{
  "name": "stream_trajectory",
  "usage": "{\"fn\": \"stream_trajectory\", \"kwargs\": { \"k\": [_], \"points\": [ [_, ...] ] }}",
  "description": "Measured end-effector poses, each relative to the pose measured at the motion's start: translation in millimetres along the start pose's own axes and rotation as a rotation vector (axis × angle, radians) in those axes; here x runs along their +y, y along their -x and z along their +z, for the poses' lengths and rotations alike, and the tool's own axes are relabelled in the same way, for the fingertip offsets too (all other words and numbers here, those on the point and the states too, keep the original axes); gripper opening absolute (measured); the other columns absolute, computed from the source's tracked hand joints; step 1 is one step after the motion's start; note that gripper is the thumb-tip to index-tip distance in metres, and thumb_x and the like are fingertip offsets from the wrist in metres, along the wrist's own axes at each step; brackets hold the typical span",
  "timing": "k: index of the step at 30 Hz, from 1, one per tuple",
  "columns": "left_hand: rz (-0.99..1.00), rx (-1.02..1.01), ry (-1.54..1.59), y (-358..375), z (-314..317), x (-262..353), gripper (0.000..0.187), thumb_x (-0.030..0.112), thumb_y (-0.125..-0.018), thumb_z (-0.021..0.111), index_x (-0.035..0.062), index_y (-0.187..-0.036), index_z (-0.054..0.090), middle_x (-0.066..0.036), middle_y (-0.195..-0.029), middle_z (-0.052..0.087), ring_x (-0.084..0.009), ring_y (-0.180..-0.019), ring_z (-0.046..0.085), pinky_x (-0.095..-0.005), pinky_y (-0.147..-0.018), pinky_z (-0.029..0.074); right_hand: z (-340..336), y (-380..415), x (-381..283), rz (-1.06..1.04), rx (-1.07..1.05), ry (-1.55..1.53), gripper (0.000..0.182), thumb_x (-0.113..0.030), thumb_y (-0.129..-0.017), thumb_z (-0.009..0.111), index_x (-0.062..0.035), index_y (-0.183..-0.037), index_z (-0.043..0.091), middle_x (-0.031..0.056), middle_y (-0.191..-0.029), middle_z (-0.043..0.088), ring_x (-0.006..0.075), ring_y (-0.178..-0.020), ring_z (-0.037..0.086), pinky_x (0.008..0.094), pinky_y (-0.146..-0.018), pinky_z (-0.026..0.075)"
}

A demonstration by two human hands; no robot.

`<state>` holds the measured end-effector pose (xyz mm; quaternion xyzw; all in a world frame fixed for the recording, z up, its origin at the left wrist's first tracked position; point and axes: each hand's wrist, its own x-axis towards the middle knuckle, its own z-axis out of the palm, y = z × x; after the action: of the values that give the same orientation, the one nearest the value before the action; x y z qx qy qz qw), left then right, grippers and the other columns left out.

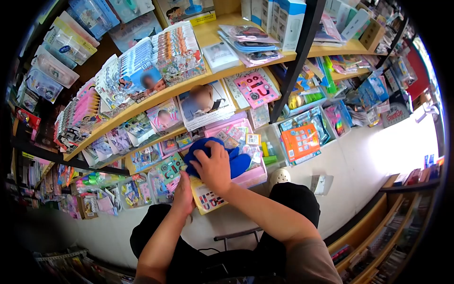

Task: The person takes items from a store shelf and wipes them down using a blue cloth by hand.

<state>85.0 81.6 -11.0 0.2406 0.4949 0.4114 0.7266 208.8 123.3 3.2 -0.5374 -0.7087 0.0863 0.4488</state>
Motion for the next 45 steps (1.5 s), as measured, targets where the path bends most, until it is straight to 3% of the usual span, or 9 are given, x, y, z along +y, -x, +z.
{"fn": "stream_trajectory", "kwargs": {
  "k": [5, 11, 14, 17, 25, 32, 38, 42, 45],
  "points": [
    [0.165, -0.083, 0.098, 7.8, 11.1, 12.3, 0.051, 0.046, -0.095, 0.024, 0.0120, -0.133, 0.027, -0.009, -0.122, 0.045, -0.0212, -0.108, 0.051, -0.0358, -0.089, 0.045, -2.6, -6.8, 5.9, 0.116, 0.048, 0.078, 0.028, -0.010, -0.069, 0.069, -0.0060, -0.093, 0.055, 0.0179, -0.101, 0.046, 0.0357, -0.092, 0.046, 0.0420, -0.078, 0.039],
    [0.040, -0.026, 0.115, 3.1, 0.2, 10.4, 0.057, 0.051, -0.092, 0.028, 0.0124, -0.133, 0.029, -0.009, -0.122, 0.047, -0.0226, -0.108, 0.051, -0.0382, -0.090, 0.045, 2.6, 7.8, -13.2, -0.037, -0.038, -0.131, 0.029, -0.012, -0.066, 0.070, -0.0080, -0.090, 0.056, 0.0161, -0.098, 0.047, 0.0336, -0.087, 0.050, 0.0407, -0.072, 0.043],
    [0.170, -0.037, 0.099, -1.1, -1.4, 4.6, 0.052, 0.047, -0.093, 0.028, 0.0116, -0.133, 0.030, -0.010, -0.121, 0.047, -0.0228, -0.109, 0.051, -0.0377, -0.090, 0.044, -0.9, 1.3, -1.0, -0.002, -0.066, -0.081, 0.027, -0.011, -0.068, 0.070, -0.0074, -0.092, 0.056, 0.0171, -0.098, 0.046, 0.0345, -0.087, 0.051, 0.0400, -0.072, 0.045],
    [0.244, -0.074, 0.058, 1.7, 2.5, 14.1, 0.047, 0.042, -0.095, 0.026, 0.0120, -0.132, 0.029, -0.011, -0.123, 0.044, -0.0223, -0.111, 0.049, -0.0369, -0.092, 0.043, 1.9, -3.9, 13.9, 0.213, 0.005, -0.017, 0.026, -0.011, -0.069, 0.070, -0.0065, -0.090, 0.056, 0.0176, -0.098, 0.046, 0.0349, -0.086, 0.051, 0.0400, -0.072, 0.045],
    [0.289, -0.065, 0.107, 3.2, 5.3, 15.9, 0.039, 0.032, -0.096, 0.033, 0.0117, -0.129, 0.032, -0.010, -0.123, 0.044, -0.0203, -0.110, 0.048, -0.0349, -0.093, 0.041, -6.1, 2.8, -5.9, 0.022, -0.071, -0.112, 0.025, -0.011, -0.069, 0.070, -0.0072, -0.090, 0.057, 0.0174, -0.098, 0.047, 0.0353, -0.084, 0.052, 0.0402, -0.071, 0.045],
    [0.298, -0.119, 0.093, 8.5, -6.3, 31.9, 0.044, 0.038, -0.095, 0.035, 0.0113, -0.130, 0.031, -0.010, -0.122, 0.045, -0.0224, -0.111, 0.048, -0.0370, -0.091, 0.043, -0.7, -6.8, 52.5, 0.573, 0.043, -0.077, 0.017, -0.018, -0.080, 0.063, -0.0082, -0.092, 0.058, 0.0179, -0.088, 0.052, 0.0321, -0.078, 0.056, 0.0387, -0.068, 0.045],
    [0.332, -0.137, 0.098, 13.7, -10.5, 40.8, 0.048, 0.041, -0.094, 0.035, 0.0116, -0.131, 0.031, -0.011, -0.125, 0.044, -0.0250, -0.113, 0.048, -0.0407, -0.091, 0.043, -12.1, -7.3, 87.2, 1.164, -0.019, -1.053, 0.029, -0.032, -0.090, 0.050, -0.0072, -0.101, 0.060, 0.0139, -0.097, 0.063, 0.0258, -0.088, 0.060, 0.0390, -0.076, 0.047],
    [0.319, -0.144, 0.109, 18.2, -12.0, 46.0, 0.048, 0.041, -0.094, 0.036, 0.0117, -0.132, 0.030, -0.011, -0.124, 0.044, -0.0249, -0.113, 0.047, -0.0404, -0.091, 0.043, -35.8, -17.1, 97.1, 1.274, -0.017, -1.790, 0.049, -0.044, -0.091, 0.040, -0.0055, -0.119, 0.051, 0.0161, -0.116, 0.056, 0.0295, -0.104, 0.055, 0.0435, -0.094, 0.042],
    [0.327, -0.152, 0.131, 17.8, -13.0, 50.7, 0.048, 0.041, -0.094, 0.036, 0.0117, -0.131, 0.031, -0.011, -0.123, 0.044, -0.0251, -0.113, 0.047, -0.0401, -0.092, 0.043, -32.1, -7.3, 99.3, 1.220, -0.104, -1.886, 0.052, -0.048, -0.090, 0.038, -0.0060, -0.119, 0.051, 0.0166, -0.116, 0.055, 0.0308, -0.104, 0.054, 0.0451, -0.093, 0.042]
  ]
}}
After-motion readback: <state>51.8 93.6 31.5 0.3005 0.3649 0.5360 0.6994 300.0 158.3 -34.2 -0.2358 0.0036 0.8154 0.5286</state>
